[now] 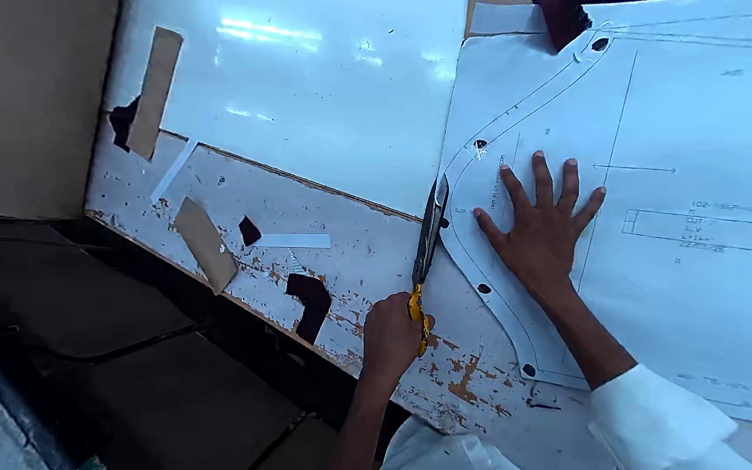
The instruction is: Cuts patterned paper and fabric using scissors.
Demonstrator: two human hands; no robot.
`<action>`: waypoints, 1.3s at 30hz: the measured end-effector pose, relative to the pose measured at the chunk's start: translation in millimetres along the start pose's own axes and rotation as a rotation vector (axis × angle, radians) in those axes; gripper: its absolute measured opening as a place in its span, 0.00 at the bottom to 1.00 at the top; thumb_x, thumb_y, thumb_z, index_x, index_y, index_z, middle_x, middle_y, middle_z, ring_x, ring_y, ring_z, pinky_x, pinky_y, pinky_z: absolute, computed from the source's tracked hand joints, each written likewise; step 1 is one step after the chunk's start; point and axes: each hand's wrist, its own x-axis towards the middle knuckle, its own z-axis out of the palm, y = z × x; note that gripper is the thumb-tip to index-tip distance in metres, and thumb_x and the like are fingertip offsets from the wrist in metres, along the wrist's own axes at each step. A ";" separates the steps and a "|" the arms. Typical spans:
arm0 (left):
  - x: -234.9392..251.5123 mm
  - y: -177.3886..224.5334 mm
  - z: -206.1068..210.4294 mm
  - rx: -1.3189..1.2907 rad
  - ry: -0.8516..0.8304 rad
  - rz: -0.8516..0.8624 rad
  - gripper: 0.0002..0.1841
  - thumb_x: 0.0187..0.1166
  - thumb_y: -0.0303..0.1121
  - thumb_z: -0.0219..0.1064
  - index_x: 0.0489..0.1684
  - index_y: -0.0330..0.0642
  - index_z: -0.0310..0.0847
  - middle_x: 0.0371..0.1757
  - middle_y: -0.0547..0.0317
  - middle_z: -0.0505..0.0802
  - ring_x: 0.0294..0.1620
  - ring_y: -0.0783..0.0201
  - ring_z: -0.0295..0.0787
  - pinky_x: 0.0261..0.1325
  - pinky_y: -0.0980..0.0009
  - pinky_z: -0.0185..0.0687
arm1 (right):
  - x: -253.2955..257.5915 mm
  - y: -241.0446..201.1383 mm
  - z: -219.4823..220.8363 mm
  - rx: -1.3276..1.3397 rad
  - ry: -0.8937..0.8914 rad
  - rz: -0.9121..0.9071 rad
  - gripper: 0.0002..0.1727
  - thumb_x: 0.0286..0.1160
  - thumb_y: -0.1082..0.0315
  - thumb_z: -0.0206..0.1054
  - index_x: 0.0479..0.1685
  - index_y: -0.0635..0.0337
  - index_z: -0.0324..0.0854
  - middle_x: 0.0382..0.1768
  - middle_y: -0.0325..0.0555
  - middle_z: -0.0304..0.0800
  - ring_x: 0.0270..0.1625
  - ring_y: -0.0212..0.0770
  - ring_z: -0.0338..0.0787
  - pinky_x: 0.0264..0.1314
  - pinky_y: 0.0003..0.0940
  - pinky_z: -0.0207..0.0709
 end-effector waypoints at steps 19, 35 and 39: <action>2.1 -1.9 0.1 -0.030 0.032 -0.031 0.08 0.77 0.36 0.78 0.41 0.40 0.91 0.33 0.51 0.93 0.33 0.55 0.90 0.42 0.52 0.86 | 0.2 -2.3 0.5 0.007 -0.015 0.017 0.42 0.74 0.23 0.47 0.89 0.26 0.65 0.94 0.44 0.54 0.95 0.68 0.43 0.81 0.87 0.27; 14.8 -12.9 -10.8 -0.024 -0.044 0.036 0.11 0.76 0.38 0.77 0.45 0.41 0.91 0.33 0.54 0.93 0.34 0.57 0.91 0.46 0.52 0.87 | 0.1 -0.3 2.9 0.024 0.016 0.013 0.42 0.74 0.23 0.49 0.88 0.28 0.66 0.94 0.44 0.53 0.94 0.70 0.43 0.81 0.88 0.28; 15.1 -8.5 -17.2 0.054 -0.025 0.048 0.11 0.77 0.39 0.77 0.44 0.41 0.91 0.35 0.52 0.93 0.37 0.54 0.91 0.48 0.50 0.86 | -0.8 -0.8 2.9 0.034 -0.011 0.021 0.43 0.74 0.23 0.49 0.89 0.27 0.65 0.95 0.43 0.51 0.95 0.69 0.42 0.81 0.87 0.26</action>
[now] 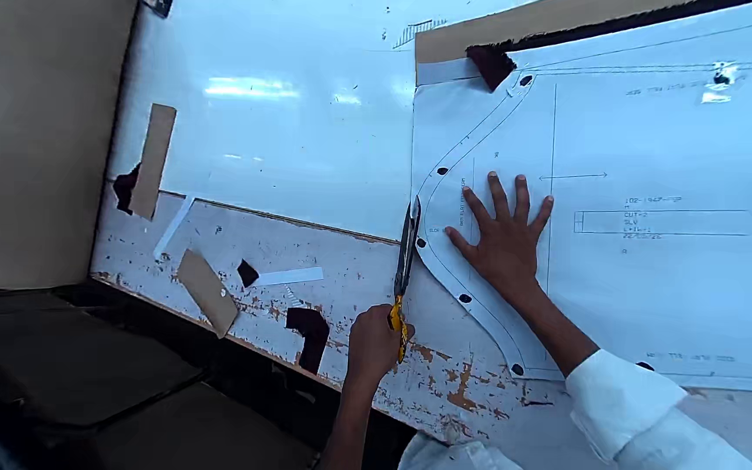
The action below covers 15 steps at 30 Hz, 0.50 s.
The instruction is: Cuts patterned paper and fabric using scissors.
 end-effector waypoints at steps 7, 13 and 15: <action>-0.7 1.3 -3.2 0.063 0.010 -0.021 0.09 0.78 0.37 0.76 0.45 0.40 0.91 0.37 0.50 0.94 0.41 0.51 0.92 0.52 0.48 0.85 | -0.6 -1.1 -0.8 -0.006 -0.005 0.004 0.43 0.74 0.23 0.48 0.89 0.27 0.65 0.95 0.44 0.52 0.95 0.69 0.42 0.81 0.86 0.26; -0.2 -1.4 -5.9 0.081 0.039 -0.008 0.09 0.76 0.37 0.78 0.41 0.40 0.91 0.35 0.50 0.93 0.38 0.51 0.90 0.49 0.47 0.84 | -0.7 -1.2 -0.2 -0.006 -0.001 0.010 0.42 0.73 0.22 0.48 0.88 0.26 0.66 0.94 0.43 0.53 0.95 0.68 0.43 0.82 0.86 0.27; 0.8 -4.4 -4.2 0.066 0.048 0.005 0.09 0.76 0.36 0.78 0.41 0.40 0.91 0.33 0.51 0.92 0.35 0.52 0.89 0.45 0.48 0.84 | -0.5 -1.1 -0.1 -0.006 0.001 0.007 0.42 0.74 0.22 0.47 0.88 0.27 0.66 0.94 0.43 0.54 0.95 0.68 0.43 0.82 0.86 0.27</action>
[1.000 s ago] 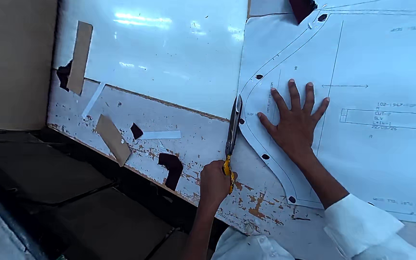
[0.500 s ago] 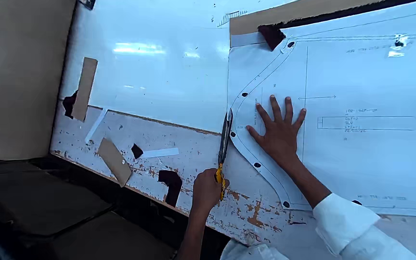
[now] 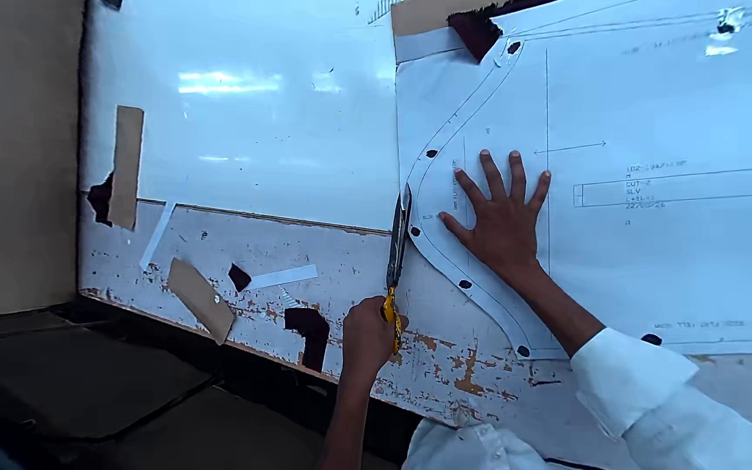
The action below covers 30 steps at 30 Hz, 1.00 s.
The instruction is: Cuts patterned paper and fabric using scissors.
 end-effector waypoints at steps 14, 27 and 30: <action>0.4 -4.5 6.2 -0.091 0.021 0.028 0.07 0.74 0.33 0.79 0.40 0.40 0.91 0.28 0.52 0.92 0.26 0.55 0.88 0.34 0.51 0.85 | 0.7 -1.9 -3.9 -0.010 -0.024 0.011 0.42 0.74 0.23 0.48 0.89 0.27 0.65 0.94 0.43 0.53 0.95 0.68 0.43 0.82 0.86 0.26; 8.5 -9.2 -14.3 0.036 0.035 0.113 0.08 0.77 0.35 0.77 0.40 0.40 0.91 0.30 0.49 0.92 0.29 0.51 0.88 0.36 0.47 0.84 | 1.2 -0.5 -2.2 0.002 -0.028 0.006 0.43 0.72 0.22 0.48 0.88 0.27 0.66 0.95 0.42 0.52 0.95 0.67 0.41 0.81 0.86 0.25; 9.9 -8.1 -17.4 0.065 0.036 0.111 0.07 0.77 0.34 0.77 0.40 0.40 0.91 0.31 0.49 0.92 0.29 0.52 0.88 0.36 0.48 0.84 | 1.6 -0.2 -2.7 -0.007 -0.026 0.008 0.44 0.72 0.21 0.47 0.89 0.26 0.65 0.95 0.42 0.52 0.95 0.67 0.42 0.81 0.86 0.26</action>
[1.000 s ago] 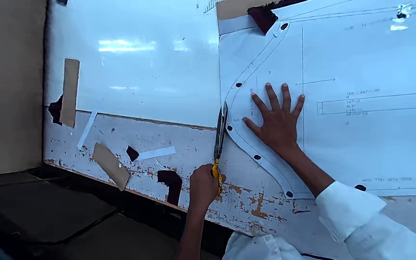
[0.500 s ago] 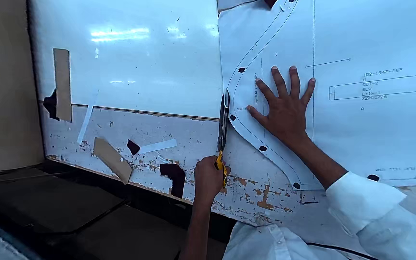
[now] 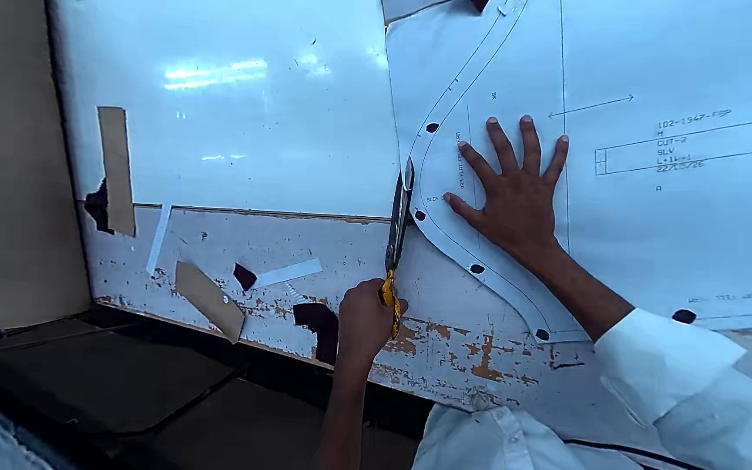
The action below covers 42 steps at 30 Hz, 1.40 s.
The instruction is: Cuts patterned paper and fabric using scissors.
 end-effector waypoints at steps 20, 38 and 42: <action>14.2 -17.0 1.6 -0.079 0.010 0.048 0.05 0.75 0.31 0.78 0.39 0.41 0.91 0.28 0.52 0.92 0.24 0.56 0.87 0.32 0.52 0.85 | 1.8 0.7 0.1 0.008 0.028 0.004 0.43 0.72 0.22 0.48 0.89 0.25 0.65 0.95 0.40 0.52 0.96 0.66 0.42 0.82 0.85 0.26; 30.5 -48.2 2.8 -0.201 -0.162 0.130 0.13 0.73 0.39 0.74 0.47 0.39 0.91 0.38 0.53 0.95 0.39 0.56 0.93 0.51 0.52 0.89 | 3.9 5.0 15.8 -0.041 0.178 -0.029 0.43 0.70 0.20 0.50 0.86 0.24 0.69 0.93 0.40 0.58 0.95 0.65 0.47 0.84 0.85 0.32; 36.5 -53.9 -6.0 -0.193 -0.198 0.223 0.13 0.72 0.40 0.75 0.44 0.39 0.92 0.36 0.53 0.95 0.39 0.56 0.92 0.50 0.52 0.87 | -4.2 -7.1 -1.9 -0.035 0.213 0.003 0.42 0.67 0.28 0.65 0.84 0.33 0.74 0.89 0.48 0.65 0.93 0.64 0.55 0.85 0.84 0.34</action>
